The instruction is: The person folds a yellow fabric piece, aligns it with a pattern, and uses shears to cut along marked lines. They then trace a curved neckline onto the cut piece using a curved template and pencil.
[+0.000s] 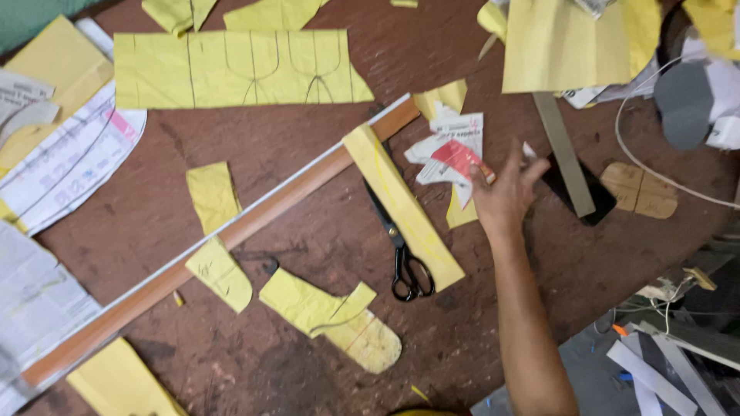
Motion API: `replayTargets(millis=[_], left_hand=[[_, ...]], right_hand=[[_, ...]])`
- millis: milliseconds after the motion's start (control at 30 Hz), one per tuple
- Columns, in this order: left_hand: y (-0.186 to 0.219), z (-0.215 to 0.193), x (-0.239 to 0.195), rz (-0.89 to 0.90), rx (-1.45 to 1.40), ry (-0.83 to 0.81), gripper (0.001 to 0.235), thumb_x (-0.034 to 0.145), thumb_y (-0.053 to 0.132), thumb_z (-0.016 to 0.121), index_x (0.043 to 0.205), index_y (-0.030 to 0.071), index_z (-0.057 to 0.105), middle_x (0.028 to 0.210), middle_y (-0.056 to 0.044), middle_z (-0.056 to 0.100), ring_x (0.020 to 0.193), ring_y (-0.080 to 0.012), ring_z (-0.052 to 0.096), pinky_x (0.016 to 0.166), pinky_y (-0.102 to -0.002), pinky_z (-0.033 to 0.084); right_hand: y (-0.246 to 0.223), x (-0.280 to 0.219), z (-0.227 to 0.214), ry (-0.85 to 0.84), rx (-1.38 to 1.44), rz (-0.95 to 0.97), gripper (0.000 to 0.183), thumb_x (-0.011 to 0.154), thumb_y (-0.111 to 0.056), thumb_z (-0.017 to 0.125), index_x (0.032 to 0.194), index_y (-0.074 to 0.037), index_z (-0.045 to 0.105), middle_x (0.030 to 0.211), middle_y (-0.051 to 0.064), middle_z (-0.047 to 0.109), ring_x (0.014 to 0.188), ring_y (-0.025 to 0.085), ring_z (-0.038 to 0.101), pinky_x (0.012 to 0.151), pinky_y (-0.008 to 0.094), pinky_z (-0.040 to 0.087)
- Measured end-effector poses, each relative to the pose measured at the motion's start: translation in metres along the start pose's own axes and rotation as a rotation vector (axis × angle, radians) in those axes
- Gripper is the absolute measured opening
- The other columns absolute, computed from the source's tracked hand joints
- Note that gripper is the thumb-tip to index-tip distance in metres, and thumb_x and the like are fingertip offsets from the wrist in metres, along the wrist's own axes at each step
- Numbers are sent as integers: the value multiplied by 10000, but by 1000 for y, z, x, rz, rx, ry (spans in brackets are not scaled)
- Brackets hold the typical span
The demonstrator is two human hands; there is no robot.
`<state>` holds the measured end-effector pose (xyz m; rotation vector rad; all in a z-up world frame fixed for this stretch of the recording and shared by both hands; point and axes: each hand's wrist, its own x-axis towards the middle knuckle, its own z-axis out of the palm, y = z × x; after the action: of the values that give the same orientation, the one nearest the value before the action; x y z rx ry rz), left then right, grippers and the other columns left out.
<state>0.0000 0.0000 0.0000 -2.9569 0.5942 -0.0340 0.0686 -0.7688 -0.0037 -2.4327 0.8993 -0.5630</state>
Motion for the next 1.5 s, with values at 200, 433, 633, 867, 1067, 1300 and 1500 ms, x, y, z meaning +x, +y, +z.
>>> replayTargets(millis=[200, 433, 633, 867, 1067, 1300, 1500], left_hand=[[-13, 2, -24, 43, -24, 31, 980, 504, 618, 693, 1432, 405, 464, 1512, -72, 477, 1316, -366, 522, 1095, -549, 478], [-15, -14, -64, -123, 131, -409, 1117, 531, 690, 698, 1543, 508, 262, 1607, 22, 280, 1457, -282, 362, 1150, -548, 412], [-1, -39, -56, -183, 297, -747, 1021, 732, 717, 591, 1596, 491, 96, 1661, 72, 143, 1534, -190, 220, 1220, -508, 332], [25, -84, -38, -152, 238, -639, 913, 810, 530, 609, 1604, 435, 168, 1673, 67, 234, 1531, -215, 287, 1208, -461, 382], [35, -101, -19, -198, 163, -605, 1003, 727, 585, 641, 1611, 466, 183, 1646, 65, 210, 1502, -230, 262, 1191, -526, 332], [30, -97, -37, -186, 102, -563, 944, 750, 566, 631, 1575, 450, 187, 1667, 50, 233, 1526, -249, 262, 1184, -516, 360], [35, -103, -33, -169, 153, -578, 937, 780, 558, 623, 1598, 444, 179, 1673, 48, 233, 1530, -238, 266, 1173, -510, 371]], right_hand=[[-3, 21, 58, -142, -385, -240, 673, 943, -504, 671, 1564, -338, 472, 1386, 220, 420, 1234, 443, 386, 909, 715, 318], [34, 67, 85, 68, -426, -301, 456, 1146, -481, 569, 1561, -292, 588, 1351, 172, 502, 1238, 425, 406, 880, 688, 332], [16, 75, 73, -92, -455, -186, 515, 1103, -492, 549, 1572, -281, 537, 1343, 244, 441, 1258, 468, 391, 915, 713, 321], [-42, 64, 24, 91, -174, -248, 648, 1063, -357, 687, 1599, -87, 440, 1412, 420, 312, 1321, 569, 332, 971, 809, 264], [-157, -72, 10, -293, 136, -611, 214, 970, -204, 776, 901, -20, 692, 917, 192, 674, 963, 362, 602, 899, 587, 446], [-207, -198, 47, -814, -133, -501, 964, 722, -445, 848, 1505, -65, 434, 1447, 334, 466, 1342, 483, 407, 1030, 711, 314], [-218, -187, 41, -996, 332, -233, 431, 898, -157, 763, 1301, -44, 662, 1187, 144, 755, 1064, 264, 733, 968, 423, 556]])
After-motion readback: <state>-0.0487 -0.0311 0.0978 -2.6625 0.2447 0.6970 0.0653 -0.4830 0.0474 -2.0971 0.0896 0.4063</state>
